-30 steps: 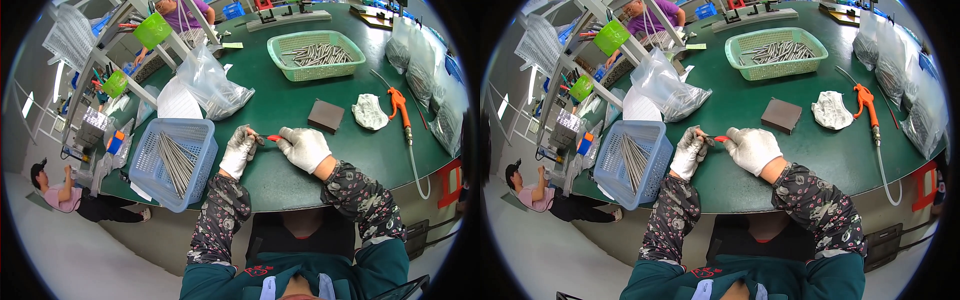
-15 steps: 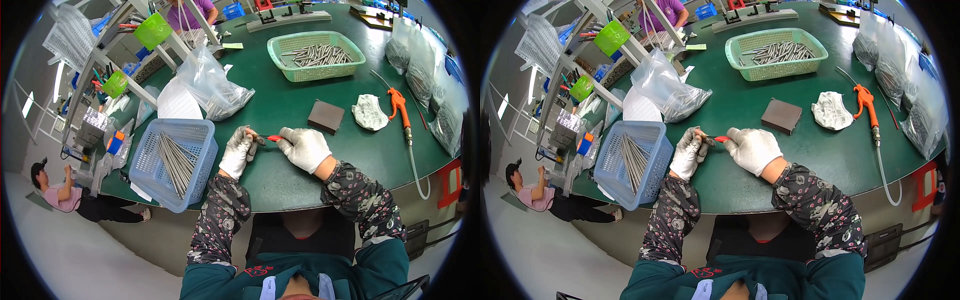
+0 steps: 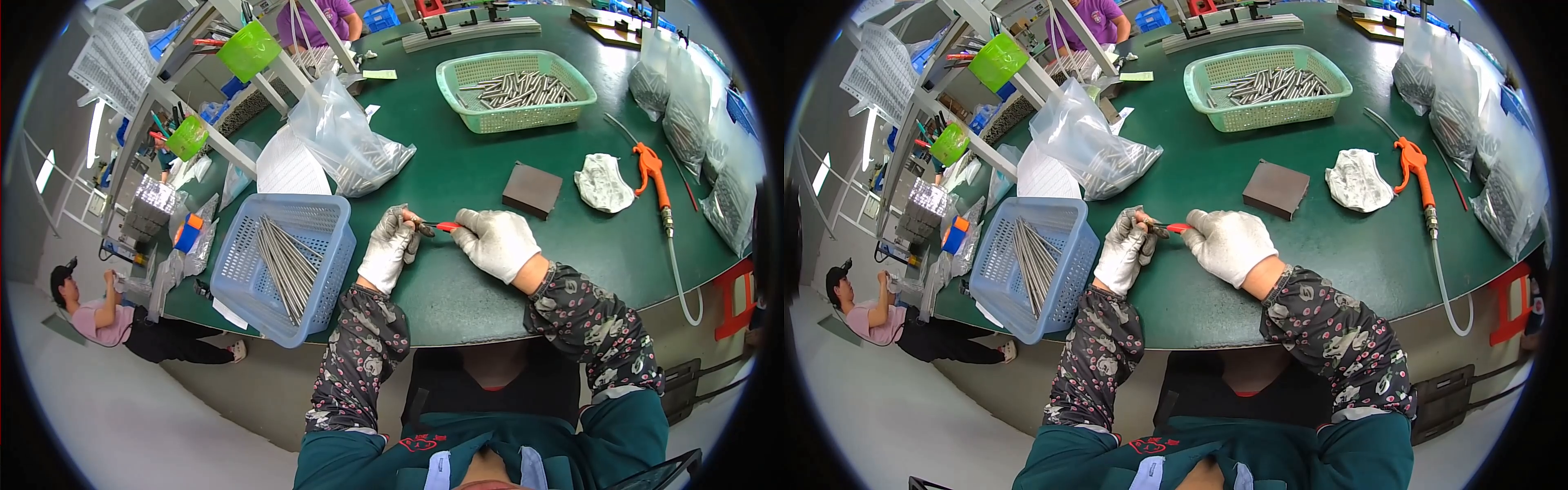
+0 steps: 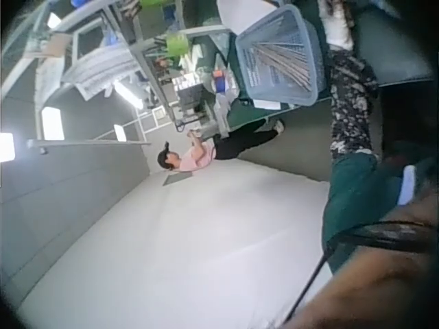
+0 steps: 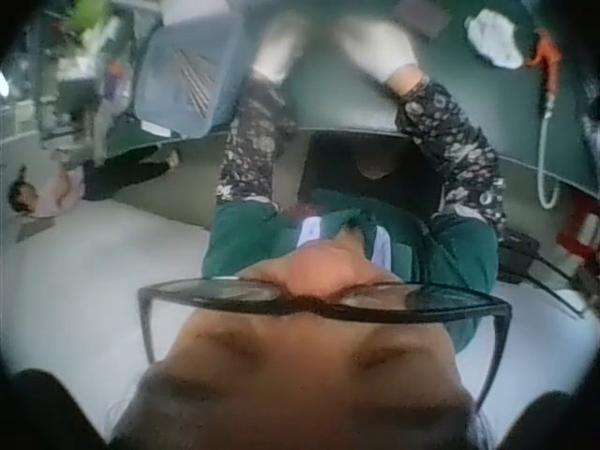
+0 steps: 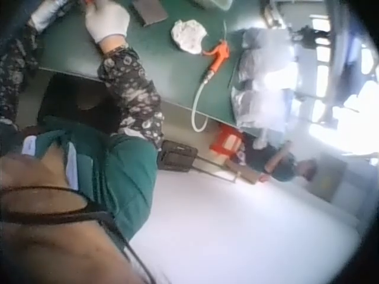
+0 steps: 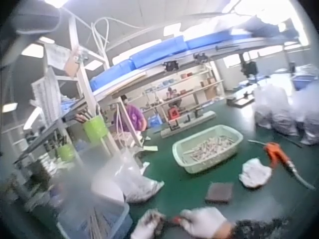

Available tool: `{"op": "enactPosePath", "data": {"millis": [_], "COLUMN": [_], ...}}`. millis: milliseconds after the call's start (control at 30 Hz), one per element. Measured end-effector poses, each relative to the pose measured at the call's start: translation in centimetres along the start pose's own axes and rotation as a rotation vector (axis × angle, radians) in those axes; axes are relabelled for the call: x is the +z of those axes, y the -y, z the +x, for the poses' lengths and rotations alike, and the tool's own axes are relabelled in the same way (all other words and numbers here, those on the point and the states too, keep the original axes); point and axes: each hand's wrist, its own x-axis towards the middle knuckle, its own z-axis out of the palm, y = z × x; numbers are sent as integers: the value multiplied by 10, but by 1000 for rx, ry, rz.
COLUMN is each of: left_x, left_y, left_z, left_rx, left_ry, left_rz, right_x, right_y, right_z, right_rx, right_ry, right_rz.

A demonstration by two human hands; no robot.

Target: Polishing metal rods using a sanding block and removing burrs with a cutter at a factory workstation.

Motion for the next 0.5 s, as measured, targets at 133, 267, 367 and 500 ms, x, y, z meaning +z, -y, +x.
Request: {"op": "enactPosePath", "data": {"millis": [133,267,367,500], "left_x": [1,-1,-2,-2], "left_y": [0,3,5,5], "left_z": [0,1,1,1], "left_rx": [-27,-20,-7,2], "left_ry": [-27,-40,-33,-15], "left_rz": [22,5,-10,-30], "right_x": [0,1,2,3], "right_y": [0,0,2,1], "right_z": [0,0,0,-1], "right_rx": [10,2,3,-31], "right_ry": [12,2,6,-46], "right_rz": [-3,3,-7,-51]}}
